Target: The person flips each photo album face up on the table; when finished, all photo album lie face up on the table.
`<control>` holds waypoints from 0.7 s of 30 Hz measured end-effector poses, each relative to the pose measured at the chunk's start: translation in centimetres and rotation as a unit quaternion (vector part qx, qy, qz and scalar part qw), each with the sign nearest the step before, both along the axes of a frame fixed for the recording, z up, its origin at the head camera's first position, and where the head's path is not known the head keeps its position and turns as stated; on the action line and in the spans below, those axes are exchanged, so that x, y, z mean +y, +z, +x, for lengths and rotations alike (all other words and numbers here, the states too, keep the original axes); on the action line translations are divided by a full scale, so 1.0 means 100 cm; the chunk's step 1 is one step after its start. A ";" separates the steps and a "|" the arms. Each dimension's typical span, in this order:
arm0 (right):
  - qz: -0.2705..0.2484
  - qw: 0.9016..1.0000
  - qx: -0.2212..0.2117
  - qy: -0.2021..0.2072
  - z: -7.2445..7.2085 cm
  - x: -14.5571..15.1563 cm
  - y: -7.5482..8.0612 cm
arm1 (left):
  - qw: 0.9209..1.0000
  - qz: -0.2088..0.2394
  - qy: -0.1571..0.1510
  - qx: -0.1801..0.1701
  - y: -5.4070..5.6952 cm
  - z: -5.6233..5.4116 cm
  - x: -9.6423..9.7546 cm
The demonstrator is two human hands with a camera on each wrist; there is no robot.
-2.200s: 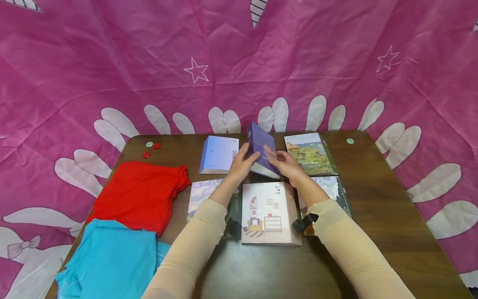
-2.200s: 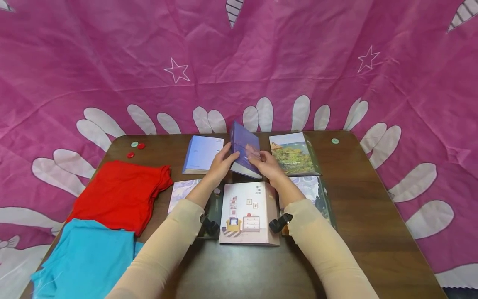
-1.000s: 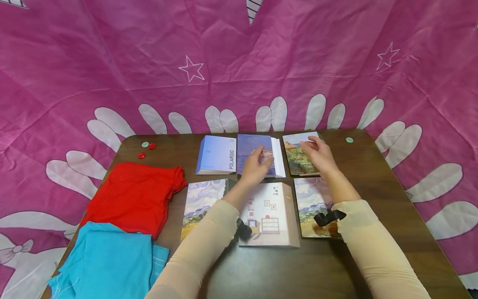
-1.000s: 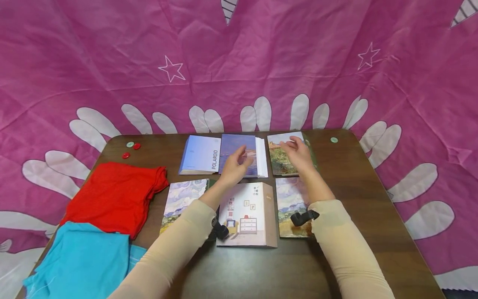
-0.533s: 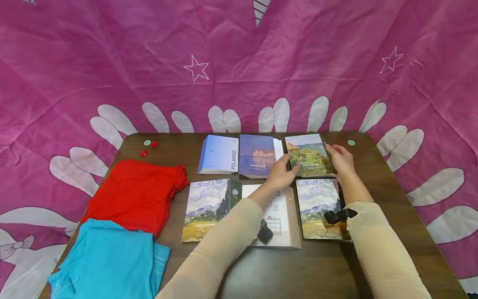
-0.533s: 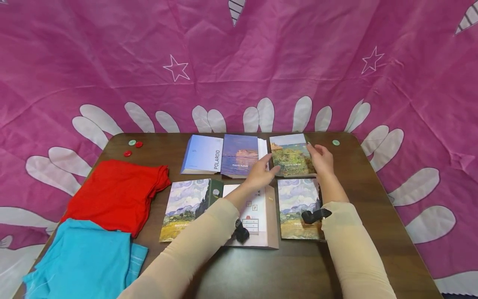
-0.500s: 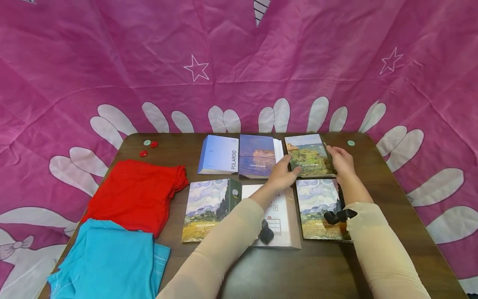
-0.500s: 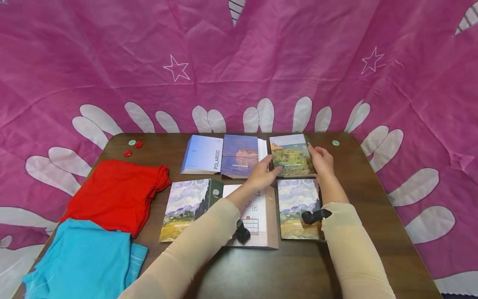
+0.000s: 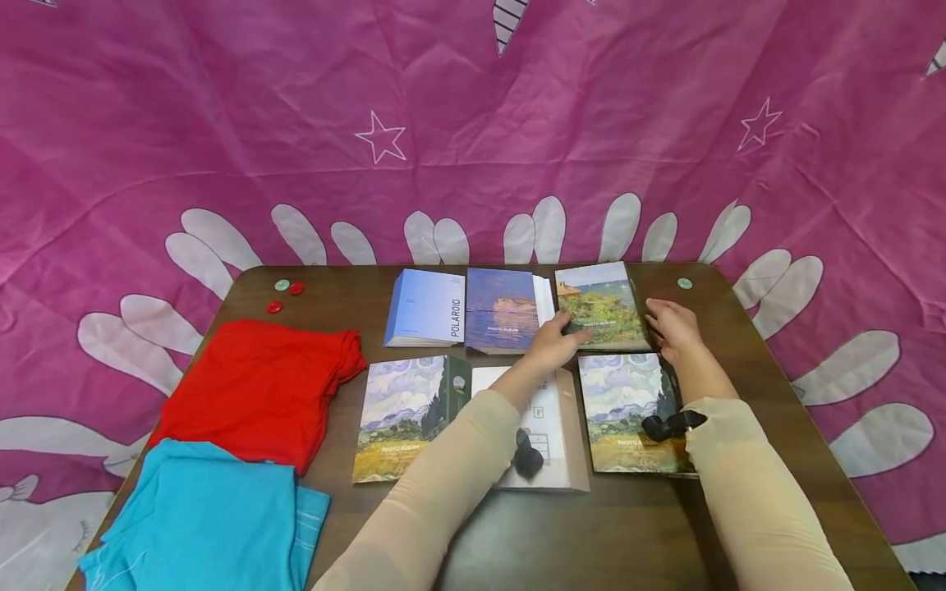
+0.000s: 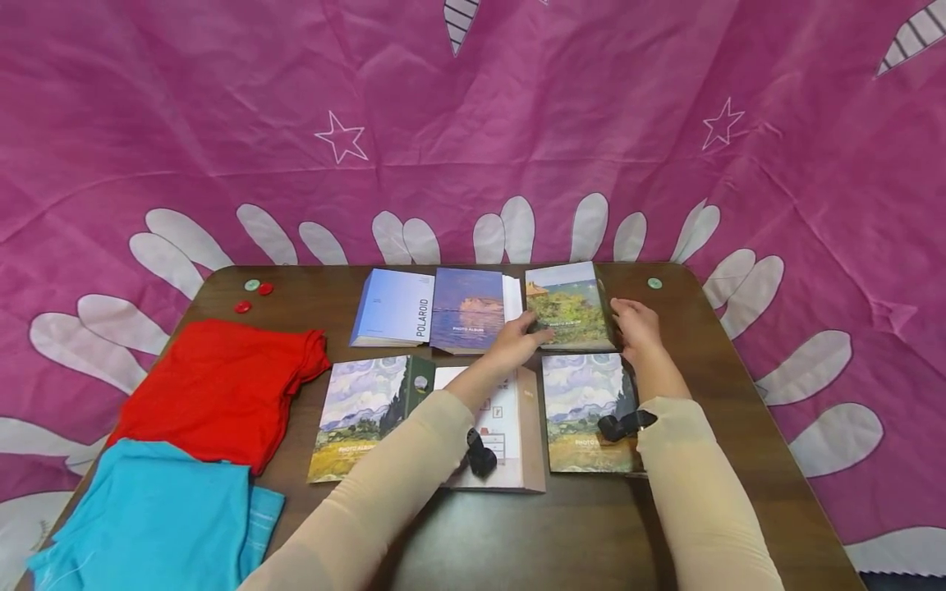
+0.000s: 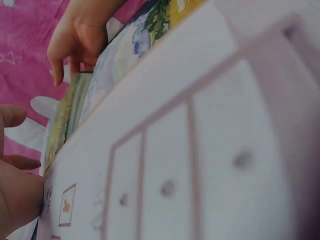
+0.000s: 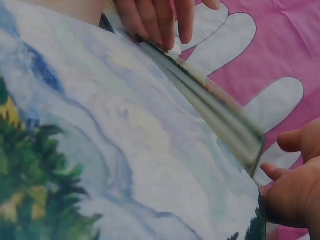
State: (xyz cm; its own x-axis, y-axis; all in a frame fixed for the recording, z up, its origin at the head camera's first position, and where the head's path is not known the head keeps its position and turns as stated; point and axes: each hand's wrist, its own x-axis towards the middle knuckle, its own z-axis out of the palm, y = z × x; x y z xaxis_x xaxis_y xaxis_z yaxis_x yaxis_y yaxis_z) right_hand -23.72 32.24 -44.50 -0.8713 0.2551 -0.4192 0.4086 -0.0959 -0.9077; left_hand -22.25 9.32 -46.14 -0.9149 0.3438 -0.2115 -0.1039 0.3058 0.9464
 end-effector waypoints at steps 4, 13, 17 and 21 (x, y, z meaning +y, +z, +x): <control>0.010 0.999 0.044 0.002 0.000 0.002 0.003 | 1.000 -0.009 -0.006 -0.001 0.003 0.000 0.002; -0.027 0.990 0.131 0.038 0.000 -0.013 0.020 | 1.000 0.014 -0.024 -0.002 0.000 -0.009 0.008; -0.035 0.988 0.148 0.038 0.002 -0.028 0.026 | 0.999 0.037 -0.010 -0.001 0.005 -0.009 0.007; -0.040 0.982 0.176 0.051 0.005 -0.040 0.030 | 0.997 0.067 0.016 0.028 0.016 -0.009 0.004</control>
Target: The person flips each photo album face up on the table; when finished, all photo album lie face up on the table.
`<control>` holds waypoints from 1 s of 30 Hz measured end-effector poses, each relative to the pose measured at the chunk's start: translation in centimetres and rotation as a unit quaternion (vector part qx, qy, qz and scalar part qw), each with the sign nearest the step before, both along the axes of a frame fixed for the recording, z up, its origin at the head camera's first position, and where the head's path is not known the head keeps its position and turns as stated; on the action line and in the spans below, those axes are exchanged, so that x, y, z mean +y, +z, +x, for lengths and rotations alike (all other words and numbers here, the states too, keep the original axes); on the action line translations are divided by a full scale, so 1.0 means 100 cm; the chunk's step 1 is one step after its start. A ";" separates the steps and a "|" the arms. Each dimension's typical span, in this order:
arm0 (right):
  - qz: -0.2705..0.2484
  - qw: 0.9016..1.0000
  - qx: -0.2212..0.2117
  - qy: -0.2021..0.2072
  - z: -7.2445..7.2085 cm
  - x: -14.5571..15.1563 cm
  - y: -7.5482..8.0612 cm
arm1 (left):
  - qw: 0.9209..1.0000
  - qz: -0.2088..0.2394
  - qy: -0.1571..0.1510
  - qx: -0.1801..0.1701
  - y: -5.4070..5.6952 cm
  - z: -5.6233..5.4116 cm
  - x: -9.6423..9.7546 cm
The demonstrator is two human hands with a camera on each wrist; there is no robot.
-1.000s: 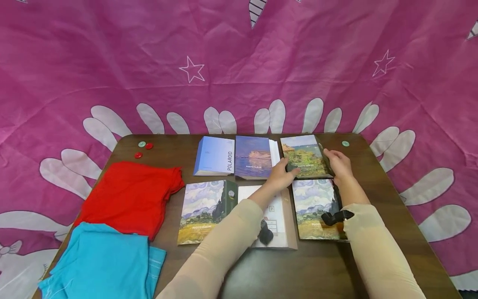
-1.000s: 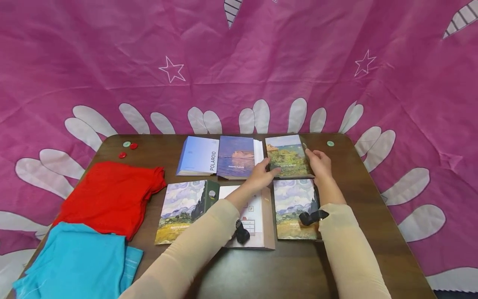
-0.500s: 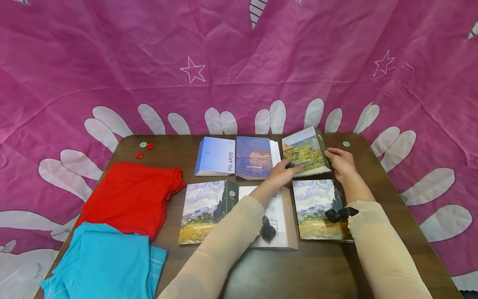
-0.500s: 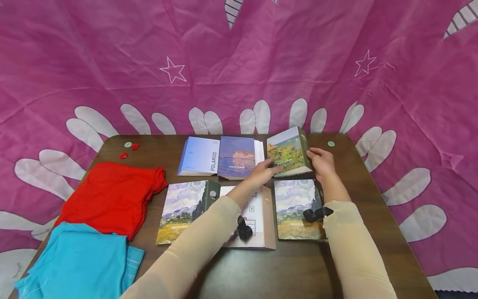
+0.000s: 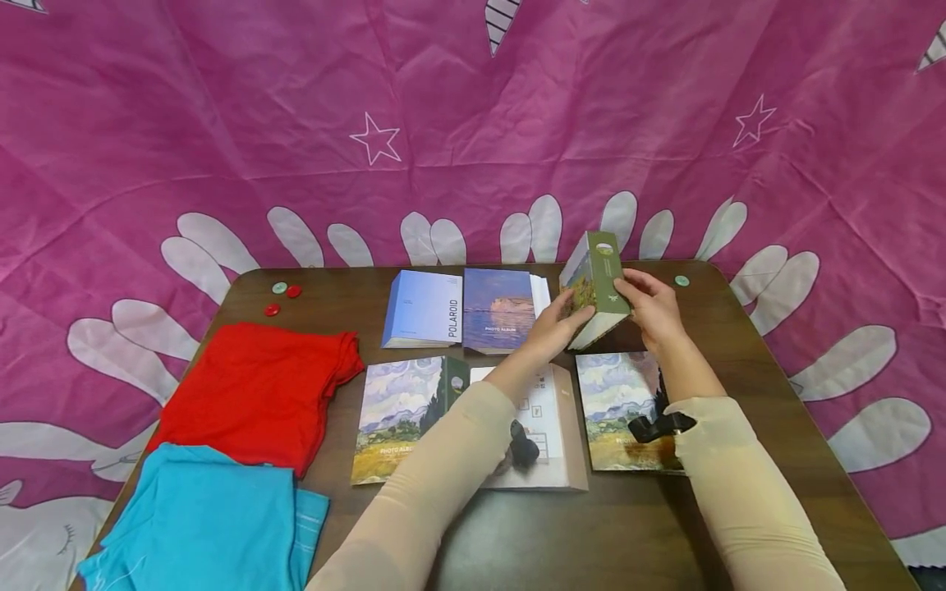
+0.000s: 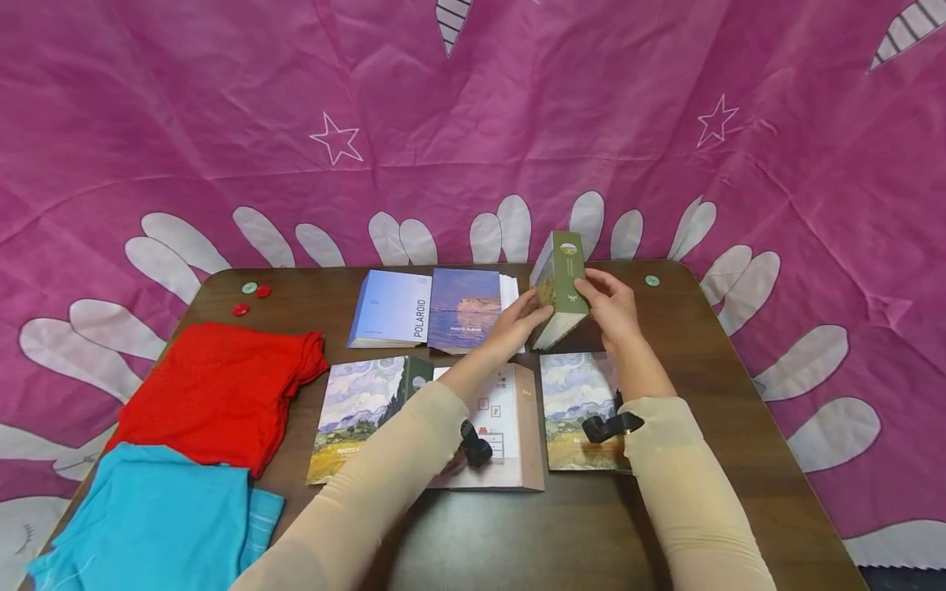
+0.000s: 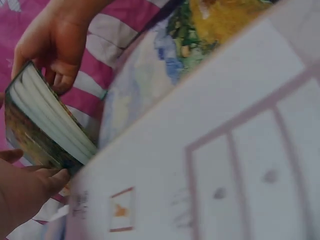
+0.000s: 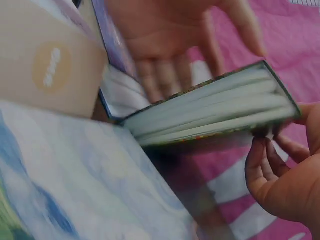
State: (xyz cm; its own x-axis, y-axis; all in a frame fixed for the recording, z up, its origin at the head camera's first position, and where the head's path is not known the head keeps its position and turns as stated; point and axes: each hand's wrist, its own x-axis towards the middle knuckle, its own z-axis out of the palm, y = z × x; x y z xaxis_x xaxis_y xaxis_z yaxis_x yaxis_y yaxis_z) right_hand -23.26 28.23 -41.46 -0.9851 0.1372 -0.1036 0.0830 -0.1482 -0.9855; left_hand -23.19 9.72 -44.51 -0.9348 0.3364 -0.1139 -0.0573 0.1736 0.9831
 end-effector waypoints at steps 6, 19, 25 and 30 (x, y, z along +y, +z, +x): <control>0.039 0.998 -0.005 0.050 -0.003 -0.013 -0.008 | 0.996 0.009 0.033 0.084 0.019 -0.002 -0.010; 0.190 0.962 -0.099 0.169 -0.012 -0.020 -0.031 | 0.989 -0.059 0.040 0.131 0.024 -0.004 -0.027; 0.161 0.964 -0.108 0.180 -0.009 -0.012 -0.035 | 0.989 -0.063 0.008 0.134 0.021 -0.006 -0.028; 0.167 0.963 -0.108 0.181 -0.008 -0.009 -0.036 | 0.993 -0.052 0.022 0.105 0.018 -0.005 -0.029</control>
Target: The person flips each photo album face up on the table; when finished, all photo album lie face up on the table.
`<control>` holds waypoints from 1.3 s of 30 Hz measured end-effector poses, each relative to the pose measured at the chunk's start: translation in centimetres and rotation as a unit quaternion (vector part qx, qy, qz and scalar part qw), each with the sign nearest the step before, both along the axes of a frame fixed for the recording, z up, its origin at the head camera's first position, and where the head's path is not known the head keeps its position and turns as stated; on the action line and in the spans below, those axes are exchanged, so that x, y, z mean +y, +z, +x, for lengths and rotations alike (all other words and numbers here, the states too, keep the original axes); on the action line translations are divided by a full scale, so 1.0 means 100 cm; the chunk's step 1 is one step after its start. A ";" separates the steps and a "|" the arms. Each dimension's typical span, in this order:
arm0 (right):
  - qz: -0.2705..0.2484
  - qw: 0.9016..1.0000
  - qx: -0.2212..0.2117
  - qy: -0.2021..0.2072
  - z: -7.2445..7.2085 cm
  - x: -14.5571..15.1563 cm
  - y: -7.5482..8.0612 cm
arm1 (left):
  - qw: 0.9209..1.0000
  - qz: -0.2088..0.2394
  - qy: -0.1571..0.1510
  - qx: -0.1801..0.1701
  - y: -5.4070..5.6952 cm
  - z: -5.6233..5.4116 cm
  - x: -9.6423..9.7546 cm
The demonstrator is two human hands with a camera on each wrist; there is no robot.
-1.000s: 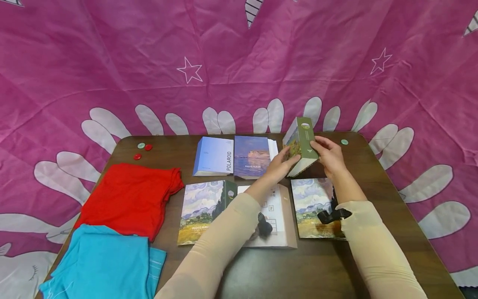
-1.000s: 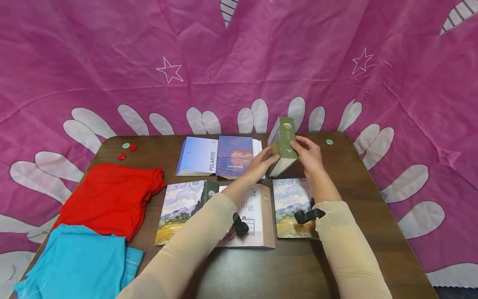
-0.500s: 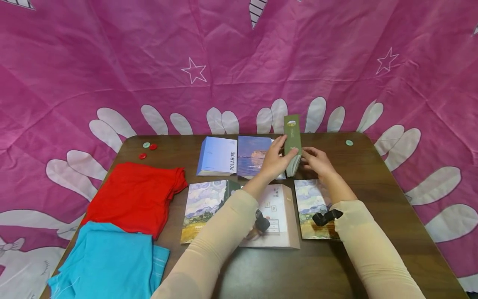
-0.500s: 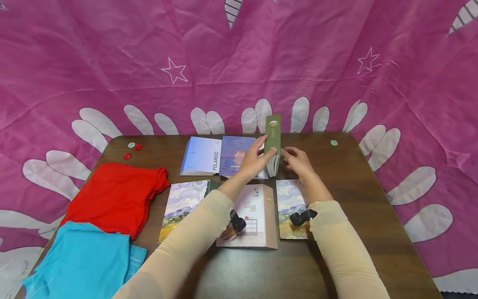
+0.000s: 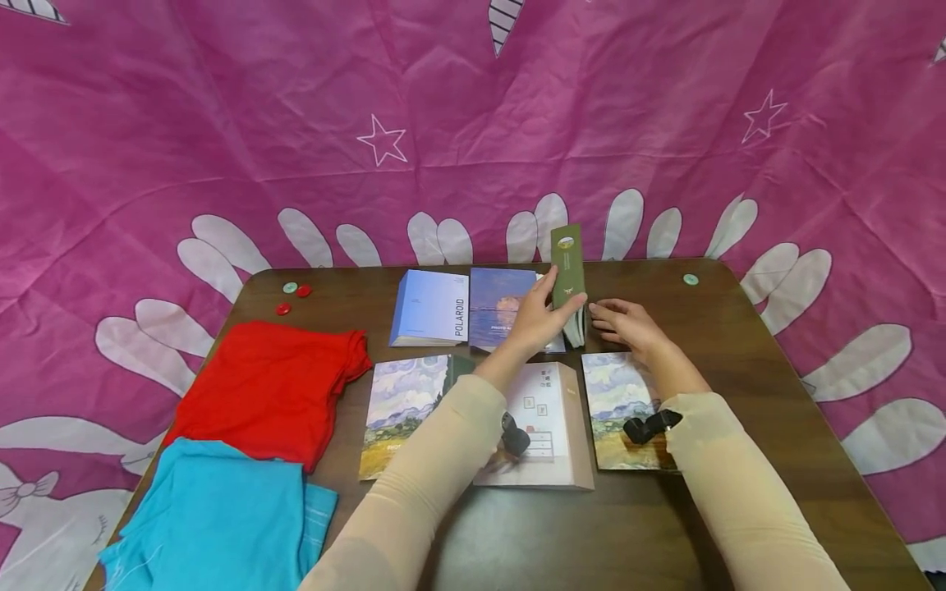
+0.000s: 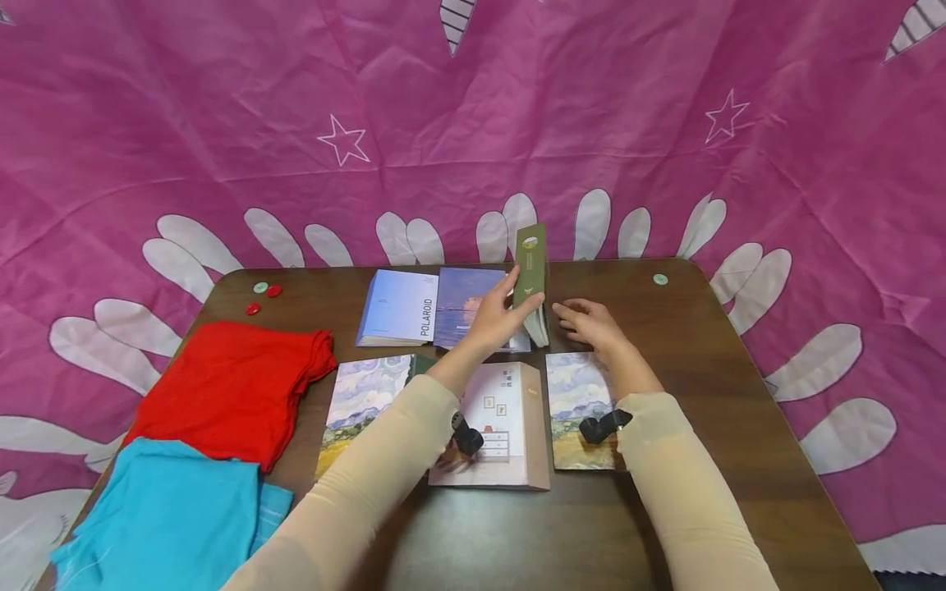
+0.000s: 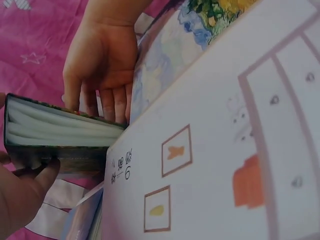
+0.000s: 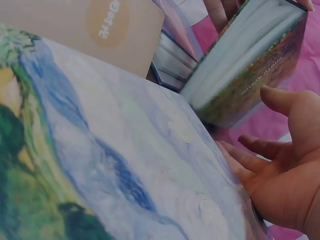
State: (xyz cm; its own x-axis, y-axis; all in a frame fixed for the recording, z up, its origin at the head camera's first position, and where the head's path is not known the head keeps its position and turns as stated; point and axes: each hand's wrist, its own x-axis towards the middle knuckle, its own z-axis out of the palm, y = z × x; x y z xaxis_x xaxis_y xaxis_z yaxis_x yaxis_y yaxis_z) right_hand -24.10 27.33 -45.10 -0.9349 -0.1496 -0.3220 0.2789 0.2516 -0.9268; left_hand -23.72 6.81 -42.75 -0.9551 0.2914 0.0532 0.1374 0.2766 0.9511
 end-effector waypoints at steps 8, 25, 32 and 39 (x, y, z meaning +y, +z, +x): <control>0.028 0.999 -0.010 -0.012 0.004 0.007 -0.003 | 0.999 0.000 0.023 -0.033 -0.011 0.001 0.005; 0.112 0.989 0.014 -0.098 0.017 0.046 0.001 | 0.994 -0.047 -0.040 -0.086 -0.033 0.007 0.031; 0.096 0.988 0.042 -0.116 0.013 0.053 -0.003 | 0.989 -0.059 -0.087 -0.105 -0.029 0.006 0.033; 0.088 0.982 0.062 -0.155 0.017 0.060 -0.006 | 0.985 -0.126 -0.089 -0.083 -0.027 0.008 0.028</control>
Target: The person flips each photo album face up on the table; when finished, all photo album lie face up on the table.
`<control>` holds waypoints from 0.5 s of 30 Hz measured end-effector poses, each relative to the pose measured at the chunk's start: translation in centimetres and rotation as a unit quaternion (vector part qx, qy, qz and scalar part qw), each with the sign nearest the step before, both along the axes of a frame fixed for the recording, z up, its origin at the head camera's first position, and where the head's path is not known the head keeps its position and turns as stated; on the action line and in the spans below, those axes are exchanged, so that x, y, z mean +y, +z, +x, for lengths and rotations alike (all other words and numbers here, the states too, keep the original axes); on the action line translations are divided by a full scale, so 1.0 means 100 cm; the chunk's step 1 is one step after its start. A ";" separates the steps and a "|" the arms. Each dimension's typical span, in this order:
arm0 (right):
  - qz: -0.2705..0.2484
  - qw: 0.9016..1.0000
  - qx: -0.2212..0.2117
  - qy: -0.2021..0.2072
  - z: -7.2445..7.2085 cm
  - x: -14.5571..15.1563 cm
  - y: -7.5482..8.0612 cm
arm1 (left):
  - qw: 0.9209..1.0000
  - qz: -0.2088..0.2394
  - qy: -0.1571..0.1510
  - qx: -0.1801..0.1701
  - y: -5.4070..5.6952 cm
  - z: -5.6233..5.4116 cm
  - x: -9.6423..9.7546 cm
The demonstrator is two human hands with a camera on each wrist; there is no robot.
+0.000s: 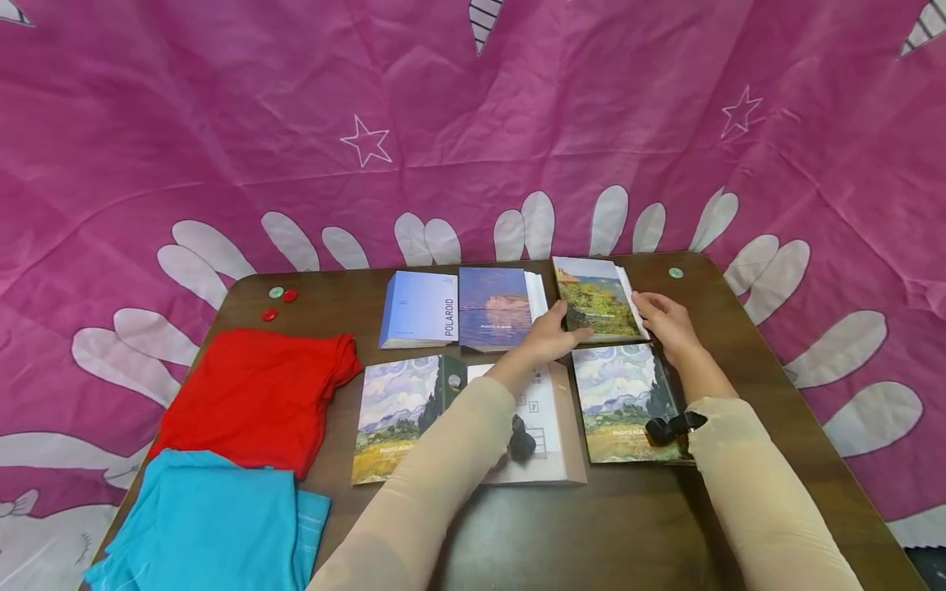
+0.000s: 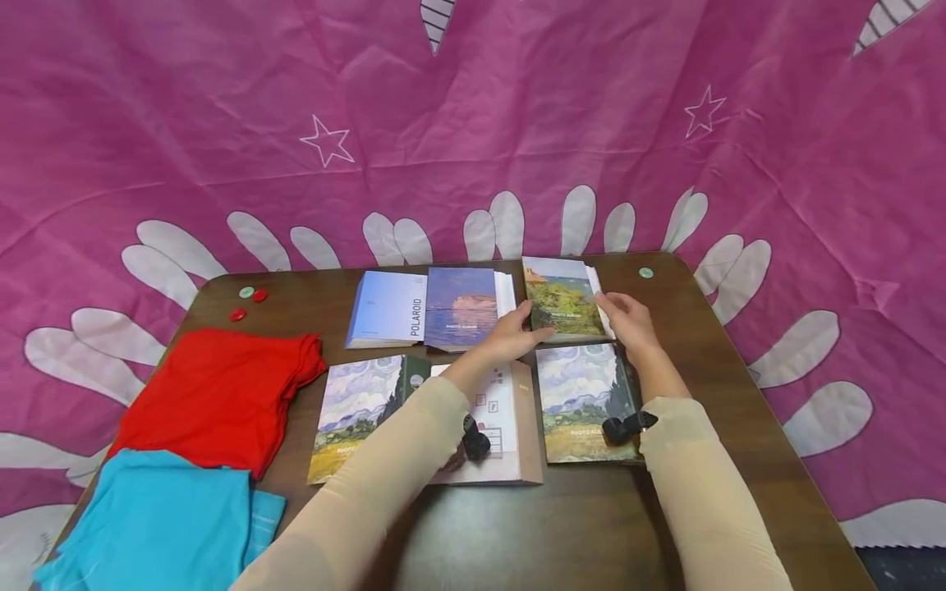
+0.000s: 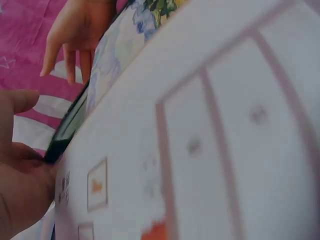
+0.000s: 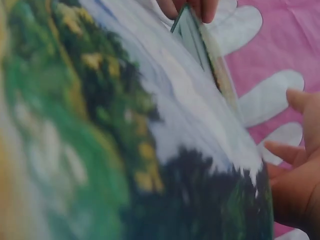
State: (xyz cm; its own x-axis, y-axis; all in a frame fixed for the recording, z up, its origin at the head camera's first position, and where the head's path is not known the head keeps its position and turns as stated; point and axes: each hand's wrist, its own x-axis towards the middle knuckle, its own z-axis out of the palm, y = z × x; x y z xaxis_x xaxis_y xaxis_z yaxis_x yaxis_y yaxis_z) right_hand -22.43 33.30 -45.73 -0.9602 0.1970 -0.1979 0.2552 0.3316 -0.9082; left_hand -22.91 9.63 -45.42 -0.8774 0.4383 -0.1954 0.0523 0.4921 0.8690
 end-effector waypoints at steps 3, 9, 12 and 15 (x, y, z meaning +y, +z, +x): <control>0.022 0.999 0.021 -0.013 0.002 -0.005 0.006 | 1.000 -0.004 0.006 0.025 0.003 0.000 -0.010; 0.025 0.998 0.061 0.001 0.008 -0.027 0.024 | 0.997 -0.014 0.006 0.070 0.016 0.004 -0.040; 0.002 0.997 0.073 0.005 0.012 -0.041 0.031 | 0.996 -0.015 0.009 0.083 0.019 0.006 -0.059; -0.043 0.996 0.074 0.000 0.018 -0.056 0.033 | 0.996 -0.005 0.022 0.091 0.020 0.010 -0.076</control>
State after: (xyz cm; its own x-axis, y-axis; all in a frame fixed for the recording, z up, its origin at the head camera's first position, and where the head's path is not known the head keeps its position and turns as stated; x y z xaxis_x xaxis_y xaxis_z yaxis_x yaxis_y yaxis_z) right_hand -20.66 27.66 -42.44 -0.9803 0.1850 -0.0695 0.1156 0.2517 -0.9609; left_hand -21.86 1.99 -43.41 -0.9168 0.3978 -0.0360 0.1868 0.5064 0.8418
